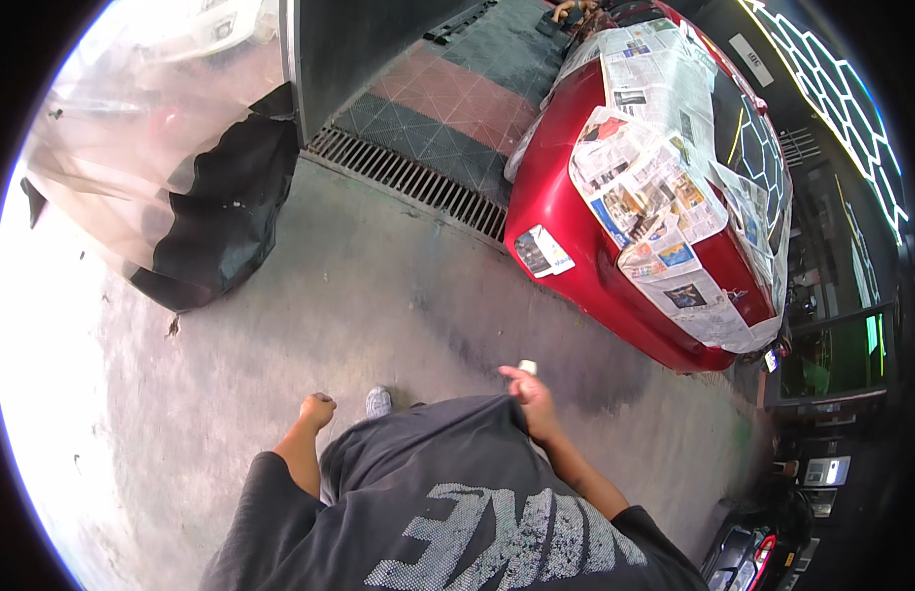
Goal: The person applies masking tape to secure newspaper sheets over the rear bumper and trunk of a red car. They then remove the newspaper and tape from the rear, walk around the vehicle, and place a newspaper sheet on the hood.
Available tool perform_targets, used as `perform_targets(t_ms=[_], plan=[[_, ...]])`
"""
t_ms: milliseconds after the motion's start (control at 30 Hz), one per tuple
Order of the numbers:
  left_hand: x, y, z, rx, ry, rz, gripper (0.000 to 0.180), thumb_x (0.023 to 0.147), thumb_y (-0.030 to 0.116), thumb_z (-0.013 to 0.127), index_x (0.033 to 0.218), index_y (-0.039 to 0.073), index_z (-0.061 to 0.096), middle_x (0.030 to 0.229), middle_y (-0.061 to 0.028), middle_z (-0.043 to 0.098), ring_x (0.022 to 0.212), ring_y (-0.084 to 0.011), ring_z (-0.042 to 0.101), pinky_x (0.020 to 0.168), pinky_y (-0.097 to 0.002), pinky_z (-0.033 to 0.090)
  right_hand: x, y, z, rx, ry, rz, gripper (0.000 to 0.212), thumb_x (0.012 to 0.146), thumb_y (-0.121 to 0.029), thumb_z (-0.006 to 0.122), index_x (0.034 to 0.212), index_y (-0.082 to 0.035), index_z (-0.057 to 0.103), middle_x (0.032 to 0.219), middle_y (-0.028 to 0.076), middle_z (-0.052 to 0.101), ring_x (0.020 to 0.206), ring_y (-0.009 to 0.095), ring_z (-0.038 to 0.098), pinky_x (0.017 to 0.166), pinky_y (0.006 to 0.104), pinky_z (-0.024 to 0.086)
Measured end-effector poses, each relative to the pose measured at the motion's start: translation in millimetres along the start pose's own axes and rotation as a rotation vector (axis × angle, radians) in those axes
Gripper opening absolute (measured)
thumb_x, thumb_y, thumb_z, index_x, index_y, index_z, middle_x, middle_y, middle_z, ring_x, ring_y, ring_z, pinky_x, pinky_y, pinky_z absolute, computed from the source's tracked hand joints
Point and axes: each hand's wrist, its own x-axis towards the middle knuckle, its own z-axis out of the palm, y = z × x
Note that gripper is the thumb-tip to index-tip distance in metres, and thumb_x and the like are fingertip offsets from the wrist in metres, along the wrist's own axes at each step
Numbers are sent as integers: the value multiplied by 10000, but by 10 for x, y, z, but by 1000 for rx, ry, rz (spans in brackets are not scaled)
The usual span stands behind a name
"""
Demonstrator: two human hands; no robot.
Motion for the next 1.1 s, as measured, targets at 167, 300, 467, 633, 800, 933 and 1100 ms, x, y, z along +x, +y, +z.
perform_targets(t_ms=[167,300,467,633,800,933,1100], plan=[[98,1,7,-3,15,1,348,830,307,710,1101,103,788,1152,-176,750,1123,-335,700,998,-405,539,54,-222,-675,161,263,31,448,939,-265,765,1326,-70,653,870,-74,511,788,49,479,717,220,420],[201,36,28,-24,34,19,340,830,296,709,1095,99,789,1126,-174,758,1099,-332,710,981,-404,544,-106,615,-1160,-312,483,227,466,918,-385,765,1228,-45,691,901,-17,600,763,105,533,705,270,461],[235,105,70,-78,43,28,339,833,291,708,1099,96,787,1121,-170,761,1098,-328,713,968,-405,549,-941,1672,-1326,-844,324,570,540,834,-452,809,1193,-58,724,979,156,727,919,264,692,831,382,540],[150,94,189,-45,-16,-20,349,833,290,713,1114,97,786,1141,-166,758,1121,-328,707,981,-404,546,-2061,3063,-1604,-684,206,705,559,809,-446,819,1206,-63,729,1071,233,752,1021,338,733,903,392,552],[111,74,229,58,-80,-10,358,837,309,709,1123,108,786,1170,-163,751,1134,-330,701,997,-403,541,-2193,3074,-1379,-675,277,648,554,812,-437,818,1206,-58,728,1017,224,758,985,308,739,867,391,559],[224,154,277,142,-81,64,363,840,322,703,1119,106,786,1183,-161,747,1150,-328,693,1011,-403,533,-1944,2381,-1098,-627,386,674,534,826,-432,809,1199,-60,725,953,205,754,898,287,736,818,394,562],[263,452,247,140,-60,113,358,837,319,699,1115,110,785,1180,-168,744,1150,-339,689,1013,-408,530,-1792,2158,-1048,-669,467,539,530,836,-434,822,1209,-69,726,734,75,664,659,163,627,613,333,499]])
